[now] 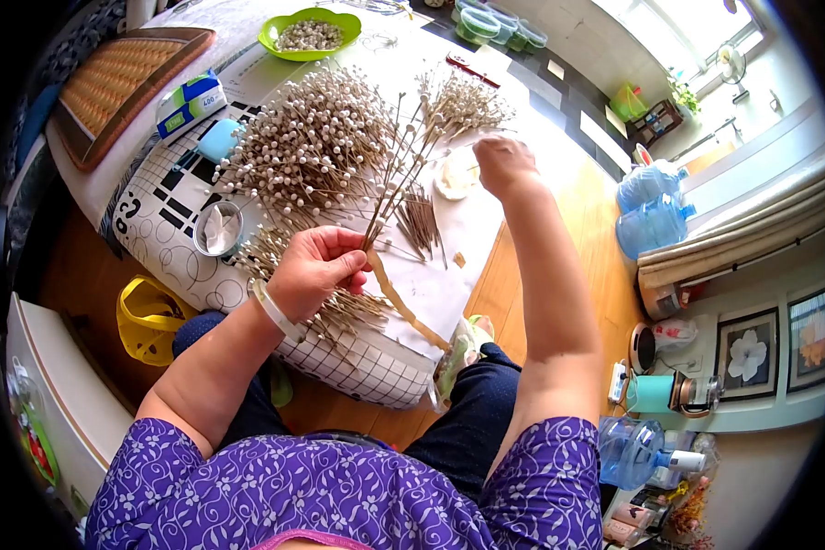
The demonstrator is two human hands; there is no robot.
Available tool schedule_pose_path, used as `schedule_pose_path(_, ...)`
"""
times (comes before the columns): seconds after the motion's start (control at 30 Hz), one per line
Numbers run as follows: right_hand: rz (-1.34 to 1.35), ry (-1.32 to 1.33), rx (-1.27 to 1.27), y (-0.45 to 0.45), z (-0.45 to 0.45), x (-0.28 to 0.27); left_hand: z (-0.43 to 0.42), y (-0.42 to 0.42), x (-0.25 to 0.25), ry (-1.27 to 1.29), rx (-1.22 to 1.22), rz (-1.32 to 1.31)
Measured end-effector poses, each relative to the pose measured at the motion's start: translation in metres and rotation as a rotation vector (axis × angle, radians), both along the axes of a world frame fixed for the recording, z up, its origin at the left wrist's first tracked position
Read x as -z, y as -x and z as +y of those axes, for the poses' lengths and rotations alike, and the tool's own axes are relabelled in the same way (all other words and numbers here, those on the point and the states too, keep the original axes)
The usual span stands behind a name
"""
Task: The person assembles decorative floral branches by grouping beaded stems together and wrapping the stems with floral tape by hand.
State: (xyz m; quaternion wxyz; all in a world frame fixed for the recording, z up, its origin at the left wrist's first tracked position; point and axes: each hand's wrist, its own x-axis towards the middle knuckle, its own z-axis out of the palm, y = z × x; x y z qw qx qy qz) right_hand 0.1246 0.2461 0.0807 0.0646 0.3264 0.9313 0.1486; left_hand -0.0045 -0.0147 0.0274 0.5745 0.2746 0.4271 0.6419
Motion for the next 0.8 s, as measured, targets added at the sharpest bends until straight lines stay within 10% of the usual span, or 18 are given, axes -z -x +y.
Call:
schedule_pose_path(0.3, 0.615, -0.076, -0.052, -0.043, -0.038, 0.006, 0.0, -0.001, -0.001, -0.014, 0.005, 0.004)
schedule_pose_path(0.8, 0.174, 0.229, 0.058, 0.026, 0.03, 0.036, 0.002, 0.001, 0.002, -0.011, 0.019, -0.007)
